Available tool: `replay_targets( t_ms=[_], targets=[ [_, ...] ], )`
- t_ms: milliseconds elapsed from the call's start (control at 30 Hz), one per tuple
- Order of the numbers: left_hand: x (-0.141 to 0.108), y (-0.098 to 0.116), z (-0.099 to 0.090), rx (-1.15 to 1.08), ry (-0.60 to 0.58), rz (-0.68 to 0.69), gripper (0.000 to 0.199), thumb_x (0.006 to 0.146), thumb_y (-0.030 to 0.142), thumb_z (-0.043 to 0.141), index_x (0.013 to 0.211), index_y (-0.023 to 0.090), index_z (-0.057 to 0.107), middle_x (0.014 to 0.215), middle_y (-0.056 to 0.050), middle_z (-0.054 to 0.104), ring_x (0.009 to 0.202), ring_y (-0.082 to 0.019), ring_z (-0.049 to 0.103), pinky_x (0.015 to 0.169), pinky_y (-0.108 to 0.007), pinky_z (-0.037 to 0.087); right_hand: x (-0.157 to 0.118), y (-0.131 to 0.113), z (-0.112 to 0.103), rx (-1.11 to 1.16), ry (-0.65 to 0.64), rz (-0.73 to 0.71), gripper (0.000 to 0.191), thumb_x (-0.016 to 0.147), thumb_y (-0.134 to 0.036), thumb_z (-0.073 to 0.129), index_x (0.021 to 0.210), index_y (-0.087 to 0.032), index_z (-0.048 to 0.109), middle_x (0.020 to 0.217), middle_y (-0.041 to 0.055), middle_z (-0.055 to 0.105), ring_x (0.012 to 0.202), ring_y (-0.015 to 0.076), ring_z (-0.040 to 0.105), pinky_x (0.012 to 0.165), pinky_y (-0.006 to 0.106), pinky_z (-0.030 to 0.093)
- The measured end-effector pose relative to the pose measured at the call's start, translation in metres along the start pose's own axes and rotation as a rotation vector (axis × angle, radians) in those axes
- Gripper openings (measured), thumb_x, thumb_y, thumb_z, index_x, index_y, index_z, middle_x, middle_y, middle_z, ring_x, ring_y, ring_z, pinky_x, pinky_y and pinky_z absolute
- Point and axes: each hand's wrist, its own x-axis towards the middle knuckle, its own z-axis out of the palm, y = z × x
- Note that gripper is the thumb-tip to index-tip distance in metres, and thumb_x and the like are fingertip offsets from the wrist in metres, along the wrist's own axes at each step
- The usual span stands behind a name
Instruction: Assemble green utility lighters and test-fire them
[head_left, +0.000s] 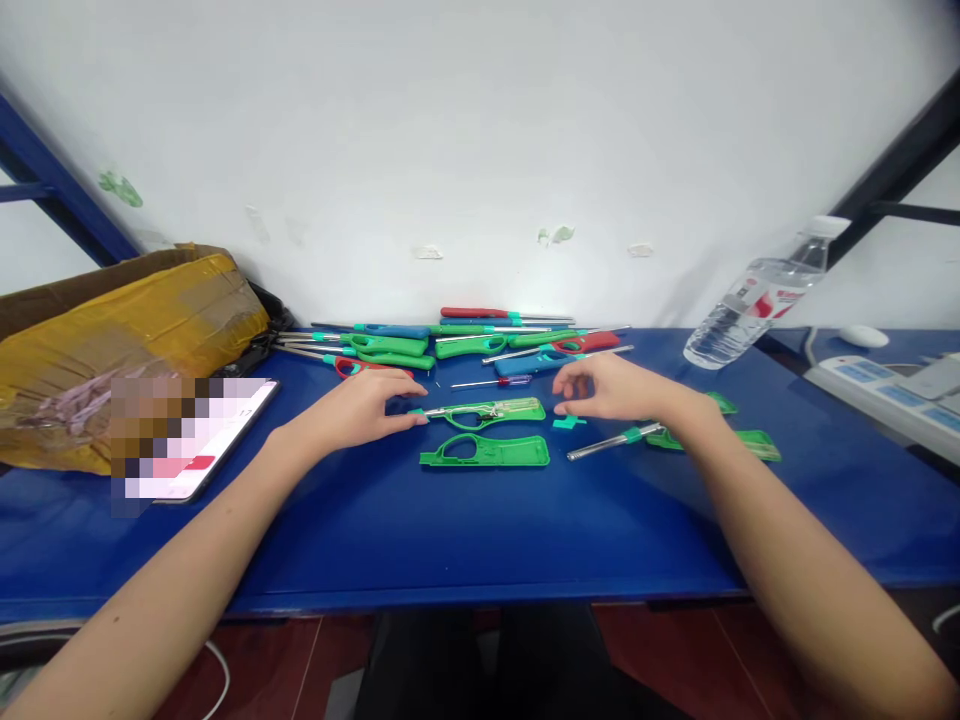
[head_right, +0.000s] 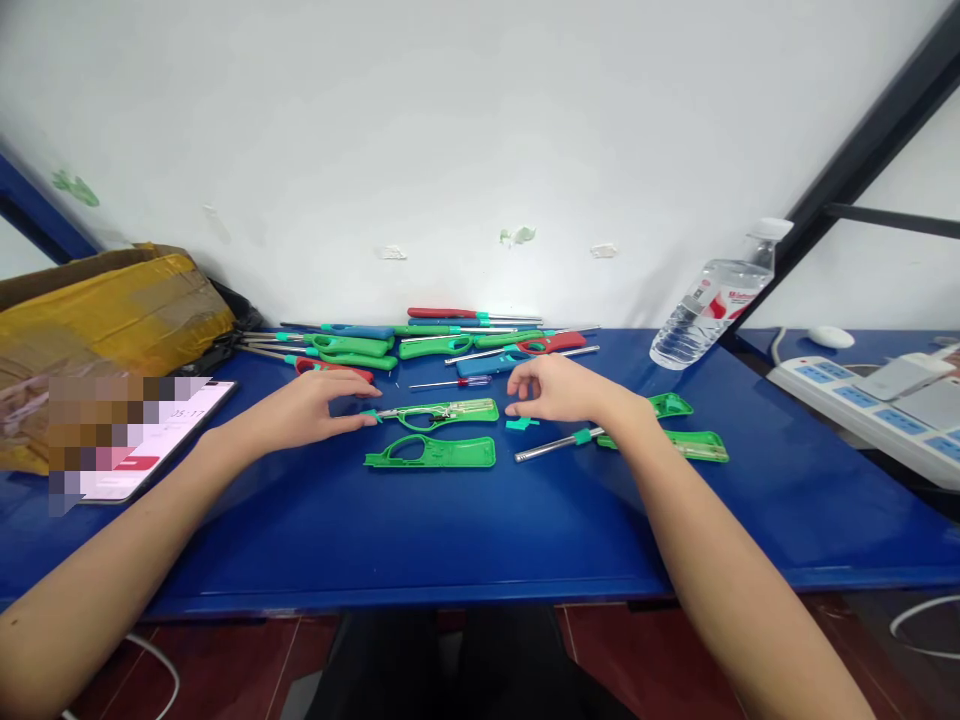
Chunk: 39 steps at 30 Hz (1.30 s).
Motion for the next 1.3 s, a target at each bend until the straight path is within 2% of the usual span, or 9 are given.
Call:
replay_targets(
  t_ms=[133,367,433,567,600,767,967,1133,1300],
  targets=[
    [0.001,0.003,0.003,-0.02,-0.048,0.01,0.034,0.092,0.045,0.057,0.11,0.02,0.072,0.105,-0.008,0.074,0.096,-0.024,0.068,0.084,-0.034,0.053,-0.005,0.002,0.001,-0.028,-0.06,0.063,0.043,0.066,-0.051,0.078,0.095,-0.021,0.07,0.094,0.007,0.072,0.079,0.0228,0.067,0.064,0.031,0.051],
    [0.002,0.002,0.006,-0.017,-0.023,0.052,0.029,0.095,0.039,0.053,0.104,0.02,0.073,0.096,-0.008,0.073,0.087,-0.023,0.068,0.076,-0.032,0.052,-0.002,0.011,0.008,0.01,-0.087,0.013,0.017,0.074,-0.033,0.072,0.086,-0.021,0.069,0.075,0.0036,0.072,0.063,0.0191,0.066,0.052,0.028,0.049],
    [0.003,0.003,0.007,-0.024,-0.008,0.055,0.03,0.095,0.039,0.052,0.103,0.019,0.073,0.095,-0.008,0.073,0.086,-0.023,0.068,0.076,-0.033,0.052,-0.001,0.011,0.007,-0.002,-0.009,-0.024,0.016,0.076,-0.033,0.071,0.086,-0.021,0.068,0.076,0.0037,0.072,0.066,0.0199,0.067,0.054,0.029,0.05],
    [0.004,0.005,0.012,-0.017,0.01,0.067,0.029,0.096,0.037,0.052,0.105,0.02,0.072,0.095,-0.008,0.071,0.087,-0.022,0.067,0.077,-0.032,0.052,0.003,0.001,0.009,-0.023,0.281,-0.138,0.019,0.081,-0.032,0.066,0.095,-0.019,0.065,0.096,0.007,0.073,0.089,0.0238,0.068,0.077,0.036,0.053],
    [0.004,0.005,0.013,-0.014,0.012,0.073,0.028,0.096,0.036,0.052,0.106,0.02,0.072,0.096,-0.008,0.071,0.088,-0.022,0.066,0.078,-0.032,0.052,0.004,-0.004,0.012,-0.008,0.32,-0.165,0.019,0.083,-0.031,0.065,0.098,-0.019,0.065,0.099,0.0073,0.072,0.091,0.024,0.068,0.08,0.037,0.053],
    [0.005,0.012,0.018,-0.005,0.019,0.073,0.027,0.096,0.035,0.052,0.108,0.019,0.071,0.096,-0.008,0.07,0.089,-0.021,0.065,0.08,-0.032,0.051,0.012,-0.029,0.035,0.053,0.336,-0.295,0.024,0.084,-0.03,0.069,0.105,-0.019,0.067,0.099,0.0059,0.073,0.089,0.0215,0.068,0.08,0.035,0.053],
    [0.005,0.023,0.019,-0.01,0.045,0.091,0.027,0.097,0.034,0.051,0.108,0.019,0.071,0.099,-0.008,0.069,0.092,-0.022,0.064,0.081,-0.034,0.052,0.016,-0.041,0.056,-0.008,0.387,-0.31,0.03,0.093,-0.037,0.06,0.116,-0.02,0.067,0.099,0.0081,0.071,0.088,0.0219,0.066,0.078,0.036,0.052],
    [0.006,0.026,0.022,-0.012,0.129,0.115,0.027,0.096,0.033,0.052,0.112,0.019,0.069,0.108,-0.01,0.067,0.099,-0.023,0.063,0.089,-0.038,0.053,0.019,-0.042,0.059,-0.027,0.39,-0.379,0.024,0.096,-0.036,0.055,0.107,-0.021,0.071,0.097,0.0084,0.07,0.093,0.0228,0.064,0.079,0.035,0.051],
    [0.013,0.036,0.027,-0.005,0.328,0.171,0.026,0.096,0.028,0.055,0.117,0.019,0.066,0.116,-0.013,0.063,0.108,-0.024,0.06,0.093,-0.041,0.053,0.022,-0.046,0.063,0.001,0.412,-0.366,0.026,0.095,-0.039,0.057,0.106,-0.02,0.071,0.095,0.0092,0.072,0.09,0.0233,0.065,0.079,0.036,0.051]
  ],
)
